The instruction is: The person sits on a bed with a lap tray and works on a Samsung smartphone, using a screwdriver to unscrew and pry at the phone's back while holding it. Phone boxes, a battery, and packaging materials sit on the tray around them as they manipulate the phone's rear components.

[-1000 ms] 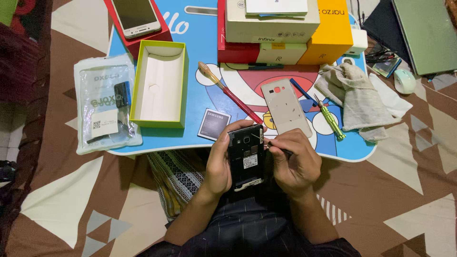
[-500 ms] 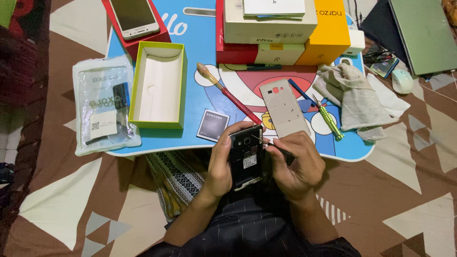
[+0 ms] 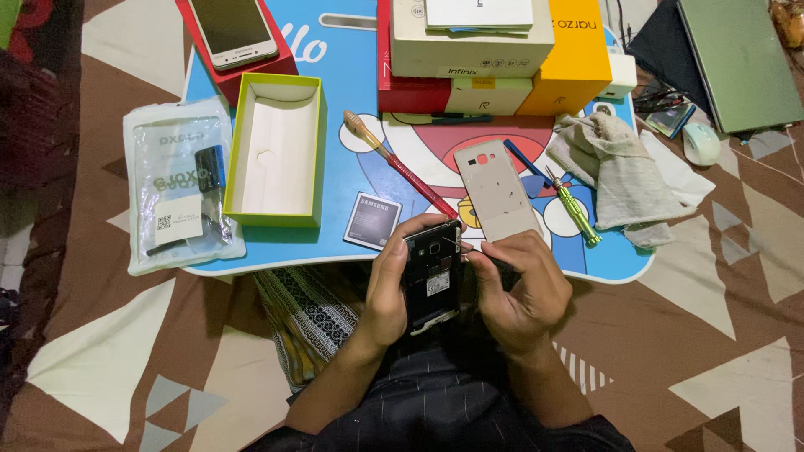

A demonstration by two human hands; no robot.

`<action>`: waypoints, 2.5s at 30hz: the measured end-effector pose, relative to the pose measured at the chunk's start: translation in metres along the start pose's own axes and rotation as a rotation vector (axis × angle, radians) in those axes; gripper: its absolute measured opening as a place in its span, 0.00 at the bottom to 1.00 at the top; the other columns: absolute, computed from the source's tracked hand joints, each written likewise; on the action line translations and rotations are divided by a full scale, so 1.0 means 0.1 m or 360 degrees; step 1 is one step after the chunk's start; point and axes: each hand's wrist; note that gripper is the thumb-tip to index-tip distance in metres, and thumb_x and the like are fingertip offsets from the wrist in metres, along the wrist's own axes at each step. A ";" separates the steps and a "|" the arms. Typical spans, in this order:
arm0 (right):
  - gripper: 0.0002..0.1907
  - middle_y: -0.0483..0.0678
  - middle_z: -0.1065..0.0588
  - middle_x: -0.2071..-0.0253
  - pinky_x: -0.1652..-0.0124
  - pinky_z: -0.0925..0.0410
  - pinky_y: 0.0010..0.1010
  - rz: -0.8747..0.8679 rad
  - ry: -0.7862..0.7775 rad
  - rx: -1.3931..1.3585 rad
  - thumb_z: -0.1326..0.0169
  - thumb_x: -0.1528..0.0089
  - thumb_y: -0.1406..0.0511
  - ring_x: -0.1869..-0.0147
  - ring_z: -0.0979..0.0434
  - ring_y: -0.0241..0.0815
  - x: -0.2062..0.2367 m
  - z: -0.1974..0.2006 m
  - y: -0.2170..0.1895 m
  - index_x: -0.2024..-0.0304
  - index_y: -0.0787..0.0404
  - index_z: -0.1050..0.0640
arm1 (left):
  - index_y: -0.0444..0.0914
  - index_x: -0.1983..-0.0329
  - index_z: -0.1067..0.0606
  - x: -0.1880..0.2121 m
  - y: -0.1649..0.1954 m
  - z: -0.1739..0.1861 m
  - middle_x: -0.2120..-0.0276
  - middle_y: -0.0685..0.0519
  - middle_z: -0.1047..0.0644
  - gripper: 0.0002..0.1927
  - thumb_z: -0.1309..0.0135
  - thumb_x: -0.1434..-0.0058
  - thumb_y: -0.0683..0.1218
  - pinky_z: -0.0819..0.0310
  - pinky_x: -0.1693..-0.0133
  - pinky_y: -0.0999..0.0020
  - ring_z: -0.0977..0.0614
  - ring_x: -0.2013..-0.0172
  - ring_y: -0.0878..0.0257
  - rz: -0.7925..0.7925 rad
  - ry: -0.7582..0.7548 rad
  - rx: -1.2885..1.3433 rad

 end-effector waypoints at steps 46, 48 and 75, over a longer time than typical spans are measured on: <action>0.11 0.54 0.23 0.63 0.61 0.30 0.34 0.0011 -0.0464 0.0153 0.42 0.41 0.80 0.59 0.21 0.48 -0.24 0.16 -0.20 0.57 0.69 0.24 | 0.31 0.34 0.33 -0.03 -0.04 0.00 0.48 0.44 0.23 0.27 0.71 0.25 0.52 0.25 0.43 0.63 0.20 0.49 0.59 0.0005 0.0016 -0.0124; 0.10 0.55 0.24 0.62 0.61 0.30 0.34 -0.0065 -0.0465 0.0130 0.42 0.40 0.79 0.59 0.21 0.48 -0.24 0.15 -0.22 0.57 0.70 0.25 | 0.30 0.34 0.33 -0.04 -0.04 -0.01 0.49 0.44 0.23 0.27 0.71 0.25 0.52 0.25 0.43 0.63 0.20 0.49 0.59 0.0001 0.0008 -0.0112; 0.19 0.55 0.26 0.60 0.58 0.30 0.40 0.0024 -0.0458 0.0225 0.40 0.41 0.80 0.56 0.23 0.55 -0.29 0.13 -0.22 0.51 0.66 0.30 | 0.30 0.34 0.33 -0.04 -0.07 0.01 0.45 0.44 0.23 0.27 0.72 0.23 0.52 0.29 0.41 0.65 0.22 0.46 0.59 0.0001 0.0015 -0.0179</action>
Point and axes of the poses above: each hand's wrist, its own x-axis away from the middle knuckle, its own z-axis out of the back of the hand, y = z × x
